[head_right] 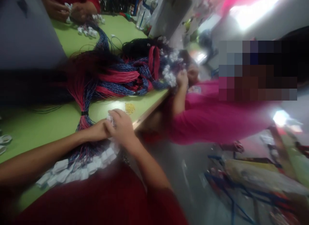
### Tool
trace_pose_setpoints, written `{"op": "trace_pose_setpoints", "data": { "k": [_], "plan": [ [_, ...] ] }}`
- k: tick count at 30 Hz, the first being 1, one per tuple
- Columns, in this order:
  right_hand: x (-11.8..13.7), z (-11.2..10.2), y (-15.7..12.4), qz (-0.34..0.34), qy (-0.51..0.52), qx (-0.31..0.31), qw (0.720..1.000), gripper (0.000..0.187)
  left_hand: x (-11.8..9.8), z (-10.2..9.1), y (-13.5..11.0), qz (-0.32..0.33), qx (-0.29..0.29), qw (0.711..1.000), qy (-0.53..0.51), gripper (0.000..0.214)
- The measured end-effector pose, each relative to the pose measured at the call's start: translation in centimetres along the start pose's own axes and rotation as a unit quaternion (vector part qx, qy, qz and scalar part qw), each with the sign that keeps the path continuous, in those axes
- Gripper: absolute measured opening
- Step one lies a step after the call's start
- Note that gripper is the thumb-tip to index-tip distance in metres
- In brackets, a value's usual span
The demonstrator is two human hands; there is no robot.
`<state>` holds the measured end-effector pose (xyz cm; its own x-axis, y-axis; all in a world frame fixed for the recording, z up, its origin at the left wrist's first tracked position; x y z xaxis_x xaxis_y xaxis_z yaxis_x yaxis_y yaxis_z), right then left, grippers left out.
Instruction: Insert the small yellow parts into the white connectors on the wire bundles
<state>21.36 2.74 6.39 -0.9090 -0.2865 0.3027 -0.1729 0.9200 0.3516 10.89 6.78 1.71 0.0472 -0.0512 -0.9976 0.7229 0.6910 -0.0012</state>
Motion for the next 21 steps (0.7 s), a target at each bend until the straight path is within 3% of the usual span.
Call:
{"op": "trace_pose_setpoints", "data": {
  "k": [4,9,15,17,19,21],
  "plan": [
    [-1.8,0.8,-1.7,0.107,0.074,-0.043,0.991,0.026,-0.8,0.0,-0.9,-0.015,0.026,0.993,0.118,0.024],
    [-1.6,0.1,-5.1,0.17,0.148,-0.064,0.972,0.029,-1.0,0.6,-1.6,-0.029,0.021,0.961,0.274,0.026],
    [0.0,-0.5,-7.9,0.086,0.159,-0.069,0.981,0.033,-0.1,0.7,-1.7,0.027,-0.061,0.985,0.161,0.036],
    [-1.1,-0.3,-7.9,0.144,0.18,-0.08,0.97,0.032,0.2,0.5,-1.7,0.018,-0.068,0.989,0.128,0.032],
    [-3.4,0.1,-7.4,0.261,0.174,-0.103,0.944,0.032,0.4,0.4,-1.7,0.015,-0.061,0.992,0.105,0.028],
    [-5.9,0.7,-6.3,0.306,0.108,-0.096,0.941,0.024,0.5,0.3,-1.7,0.021,-0.052,0.994,0.093,0.027]
  ]
}}
Point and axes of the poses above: each hand's wrist, its own y-axis towards the middle knuckle, its own z-axis out of the palm, x = y × z, the point moved 2 cm from there along y, towards the middle knuckle, and after that the axes turned 11 degrees about -y, right-handed, at the moved point
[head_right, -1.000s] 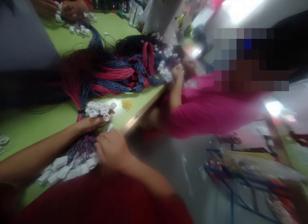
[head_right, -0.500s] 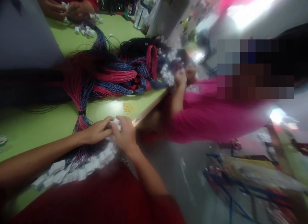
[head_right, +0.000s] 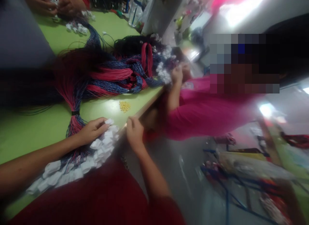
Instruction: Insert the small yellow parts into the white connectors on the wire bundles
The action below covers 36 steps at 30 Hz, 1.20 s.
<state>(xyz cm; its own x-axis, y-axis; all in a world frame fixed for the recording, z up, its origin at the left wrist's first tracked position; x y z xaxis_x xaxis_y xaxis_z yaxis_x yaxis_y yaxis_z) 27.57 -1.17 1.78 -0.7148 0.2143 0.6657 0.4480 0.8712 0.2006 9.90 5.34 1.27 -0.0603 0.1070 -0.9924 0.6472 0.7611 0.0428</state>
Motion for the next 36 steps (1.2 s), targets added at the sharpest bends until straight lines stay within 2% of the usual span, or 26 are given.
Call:
{"op": "trace_pose_setpoints", "data": {
  "k": [4,7,9,12,16,19,22,25,27,29,31,36],
  "plan": [
    [-1.7,1.6,3.6,-0.02,-0.153,0.024,0.988,0.02,0.1,0.0,-0.4,0.032,0.009,0.999,0.035,0.026],
    [-1.6,2.8,4.6,-0.028,-0.2,0.032,0.979,0.02,0.0,0.2,-0.8,0.074,0.014,0.993,0.087,0.029],
    [-1.2,3.4,4.9,-0.023,-0.214,0.038,0.976,0.018,0.0,0.2,-0.7,0.08,0.015,0.994,0.077,0.028],
    [-0.8,4.1,5.3,-0.022,-0.218,0.036,0.975,0.018,0.0,0.1,-0.3,0.033,0.026,0.999,-0.023,0.026],
    [-0.8,4.4,5.3,-0.05,-0.202,0.023,0.978,0.019,0.0,-0.1,0.5,-0.058,0.023,0.984,-0.168,0.032],
    [-1.0,4.2,5.0,-0.035,-0.149,0.014,0.988,0.015,-0.2,-0.2,0.8,-0.085,0.033,0.975,-0.203,0.037],
    [-0.9,3.2,4.5,0.043,0.0,0.029,0.999,0.013,-0.2,-0.4,0.8,-0.08,0.051,0.976,-0.196,0.036],
    [0.3,1.9,3.6,0.118,0.171,0.107,0.972,0.015,0.1,-0.4,0.6,-0.07,0.075,0.979,-0.175,0.035],
    [1.7,1.0,2.9,0.123,0.243,0.17,0.947,0.016,0.3,-0.4,0.4,-0.067,0.089,0.982,-0.156,0.035],
    [3.0,0.3,2.2,0.113,0.273,0.213,0.931,0.017,0.3,-0.4,0.3,-0.06,0.096,0.984,-0.138,0.034],
    [4.0,-0.2,1.6,0.108,0.27,0.238,0.927,0.017,0.2,-0.4,0.2,-0.045,0.099,0.986,-0.127,0.032],
    [4.8,0.0,0.9,0.099,0.221,0.237,0.941,0.018,0.2,-0.4,0.3,-0.028,0.114,0.988,-0.097,0.031]
  ]
}}
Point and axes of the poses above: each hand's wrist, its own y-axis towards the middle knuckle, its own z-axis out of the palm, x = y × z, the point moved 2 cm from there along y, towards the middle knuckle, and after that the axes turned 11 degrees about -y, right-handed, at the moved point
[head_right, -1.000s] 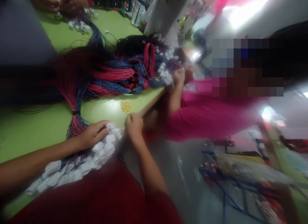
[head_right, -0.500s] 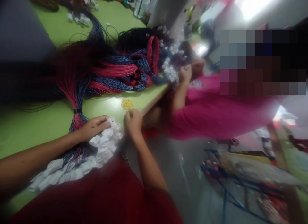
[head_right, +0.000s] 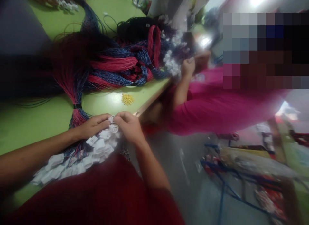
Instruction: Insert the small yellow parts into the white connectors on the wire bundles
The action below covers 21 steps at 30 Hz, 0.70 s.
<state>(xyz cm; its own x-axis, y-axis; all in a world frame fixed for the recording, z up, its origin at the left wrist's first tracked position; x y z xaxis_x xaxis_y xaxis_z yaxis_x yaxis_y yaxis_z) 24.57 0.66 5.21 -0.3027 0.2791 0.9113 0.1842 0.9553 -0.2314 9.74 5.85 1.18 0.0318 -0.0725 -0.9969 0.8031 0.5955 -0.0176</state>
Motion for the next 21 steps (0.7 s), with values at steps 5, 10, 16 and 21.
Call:
{"op": "trace_pose_setpoints", "data": {
  "k": [5,10,16,21],
  "plan": [
    [-0.31,0.48,0.13,0.006,0.027,-0.003,1.0,0.018,0.05,0.03,0.19,0.012,0.001,1.0,0.016,0.03],
    [-0.69,0.86,0.04,0.034,0.075,-0.002,0.997,0.021,0.18,0.08,0.26,0.013,0.0,0.999,0.033,0.027],
    [-0.83,0.83,0.29,0.076,0.108,0.042,0.99,0.025,0.3,0.12,0.2,0.026,0.003,0.999,0.044,0.026],
    [-0.72,0.65,0.56,0.083,0.103,0.057,0.99,0.026,0.23,0.09,0.12,0.013,0.004,0.999,0.05,0.027]
  ]
}}
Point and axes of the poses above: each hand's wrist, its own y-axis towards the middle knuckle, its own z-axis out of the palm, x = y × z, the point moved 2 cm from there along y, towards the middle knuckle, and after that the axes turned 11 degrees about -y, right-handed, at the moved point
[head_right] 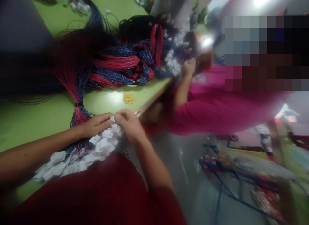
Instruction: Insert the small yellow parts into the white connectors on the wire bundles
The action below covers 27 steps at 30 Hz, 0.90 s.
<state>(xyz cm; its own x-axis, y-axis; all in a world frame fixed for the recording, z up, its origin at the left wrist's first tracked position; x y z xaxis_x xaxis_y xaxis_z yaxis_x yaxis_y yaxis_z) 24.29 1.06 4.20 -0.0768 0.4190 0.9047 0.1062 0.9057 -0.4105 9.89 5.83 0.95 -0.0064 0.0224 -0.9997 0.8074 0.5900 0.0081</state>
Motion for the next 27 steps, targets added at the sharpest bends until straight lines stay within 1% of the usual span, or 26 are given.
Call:
{"op": "trace_pose_setpoints", "data": {
  "k": [4,9,18,22,27],
  "plan": [
    [0.05,0.19,0.06,0.009,0.028,0.023,0.999,0.028,-0.21,-0.18,-0.04,-0.01,0.0,1.0,-0.013,0.028],
    [0.04,0.28,0.01,0.028,0.068,0.044,0.996,0.029,-0.25,-0.32,-0.05,0.0,0.013,1.0,-0.017,0.027],
    [-0.07,-0.07,0.23,0.038,0.047,0.067,0.996,0.031,-0.37,-0.24,0.01,-0.003,0.026,1.0,-0.01,0.024],
    [-0.08,0.01,0.08,0.04,0.05,0.059,0.996,0.026,-0.2,-0.28,-0.03,-0.001,0.026,1.0,-0.014,0.024],
    [-0.02,0.18,-0.52,0.043,0.097,0.053,0.993,0.017,0.04,-0.31,-0.07,0.011,0.021,0.999,-0.027,0.027]
  ]
}}
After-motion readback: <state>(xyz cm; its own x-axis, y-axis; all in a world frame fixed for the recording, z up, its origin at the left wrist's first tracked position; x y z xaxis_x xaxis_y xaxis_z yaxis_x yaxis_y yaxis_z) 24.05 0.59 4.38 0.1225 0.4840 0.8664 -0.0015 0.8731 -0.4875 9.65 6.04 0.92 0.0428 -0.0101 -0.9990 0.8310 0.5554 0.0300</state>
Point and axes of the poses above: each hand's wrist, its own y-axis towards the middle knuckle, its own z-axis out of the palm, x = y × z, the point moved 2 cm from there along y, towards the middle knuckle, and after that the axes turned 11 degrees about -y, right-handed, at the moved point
